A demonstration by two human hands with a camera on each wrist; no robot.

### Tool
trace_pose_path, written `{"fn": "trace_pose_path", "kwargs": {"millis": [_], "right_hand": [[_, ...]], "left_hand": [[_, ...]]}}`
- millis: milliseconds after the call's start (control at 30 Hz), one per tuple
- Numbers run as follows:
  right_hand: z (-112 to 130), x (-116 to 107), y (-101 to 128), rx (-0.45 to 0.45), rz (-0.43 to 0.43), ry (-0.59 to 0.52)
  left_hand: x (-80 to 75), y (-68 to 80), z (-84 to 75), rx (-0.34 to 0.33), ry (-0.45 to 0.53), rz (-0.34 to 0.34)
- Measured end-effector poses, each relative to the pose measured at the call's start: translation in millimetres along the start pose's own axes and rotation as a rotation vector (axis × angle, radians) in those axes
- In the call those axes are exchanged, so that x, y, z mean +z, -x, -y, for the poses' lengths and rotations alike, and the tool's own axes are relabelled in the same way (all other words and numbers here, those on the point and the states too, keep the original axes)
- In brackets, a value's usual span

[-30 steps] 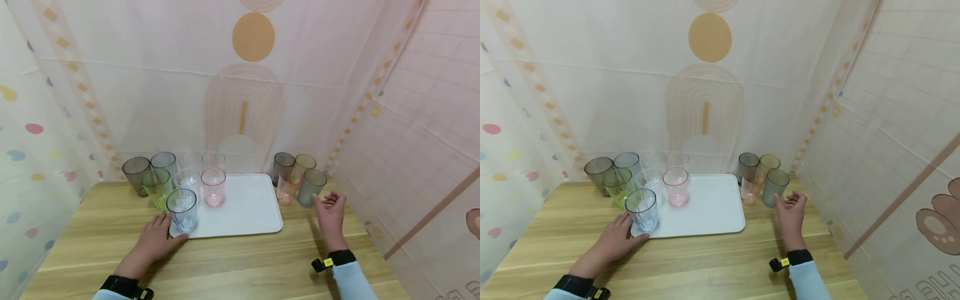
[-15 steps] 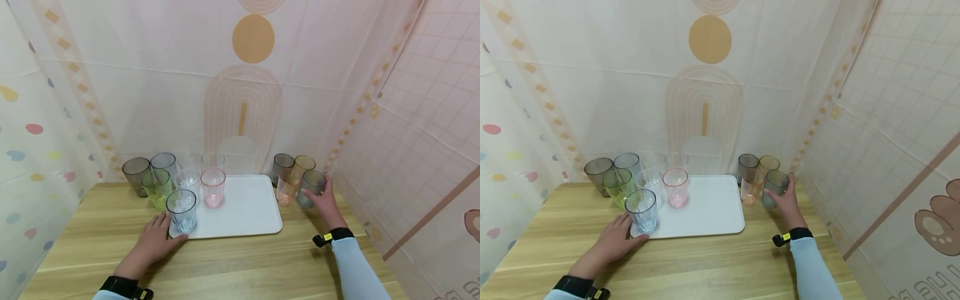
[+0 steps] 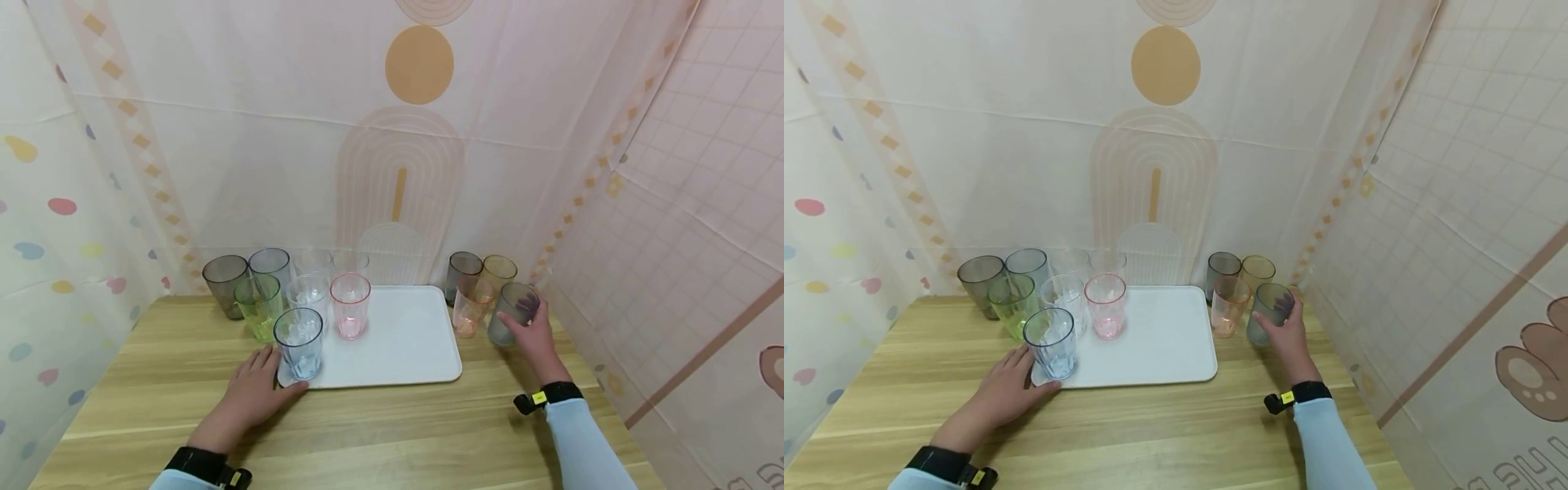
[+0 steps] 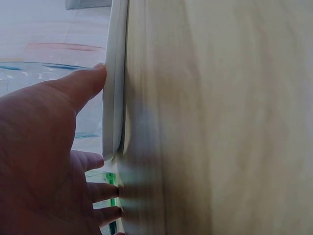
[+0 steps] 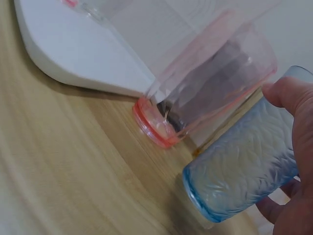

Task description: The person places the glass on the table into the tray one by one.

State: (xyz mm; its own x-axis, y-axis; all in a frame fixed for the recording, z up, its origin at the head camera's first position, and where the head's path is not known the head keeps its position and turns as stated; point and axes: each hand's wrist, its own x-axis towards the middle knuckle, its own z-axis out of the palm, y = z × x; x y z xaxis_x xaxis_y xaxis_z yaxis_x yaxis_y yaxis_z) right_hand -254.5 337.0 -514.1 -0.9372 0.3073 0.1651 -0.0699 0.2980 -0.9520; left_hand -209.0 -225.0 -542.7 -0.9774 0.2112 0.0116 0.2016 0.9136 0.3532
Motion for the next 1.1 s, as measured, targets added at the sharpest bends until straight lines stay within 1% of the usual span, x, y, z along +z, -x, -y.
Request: {"fn": "trace_pose_path", "kwargs": {"millis": [200, 300, 433, 567, 667, 767, 900, 1100], "right_hand": [[10, -8, 27, -0.003, 0.043, 0.037], [15, -6, 44, -0.015, 0.063, 0.022], [26, 4, 65, -0.054, 0.115, -0.004], [38, 21, 81, -0.078, 0.175, -0.019], [46, 39, 89, -0.098, 0.231, -0.050], [52, 65, 95, -0.129, 0.297, -0.098], [60, 105, 100, -0.165, 0.395, -0.129], [78, 167, 104, -0.177, 0.511, -0.136]], "left_hand": [[1.3, -1.1, 1.0, -0.004, 0.001, 0.006], [1.8, -1.8, 1.6, -0.006, 0.001, 0.015], [1.7, -2.5, 1.8, -0.006, 0.001, 0.012], [1.8, -1.5, 1.2, -0.002, 0.005, 0.003], [1.4, -0.5, 0.7, -0.003, 0.005, 0.005], [1.6, 0.4, 0.7, -0.007, 0.006, 0.011], [2.7, 0.1, 1.2, -0.006, 0.007, 0.016], [1.9, -1.2, 2.0, -0.003, 0.008, 0.016]]}}
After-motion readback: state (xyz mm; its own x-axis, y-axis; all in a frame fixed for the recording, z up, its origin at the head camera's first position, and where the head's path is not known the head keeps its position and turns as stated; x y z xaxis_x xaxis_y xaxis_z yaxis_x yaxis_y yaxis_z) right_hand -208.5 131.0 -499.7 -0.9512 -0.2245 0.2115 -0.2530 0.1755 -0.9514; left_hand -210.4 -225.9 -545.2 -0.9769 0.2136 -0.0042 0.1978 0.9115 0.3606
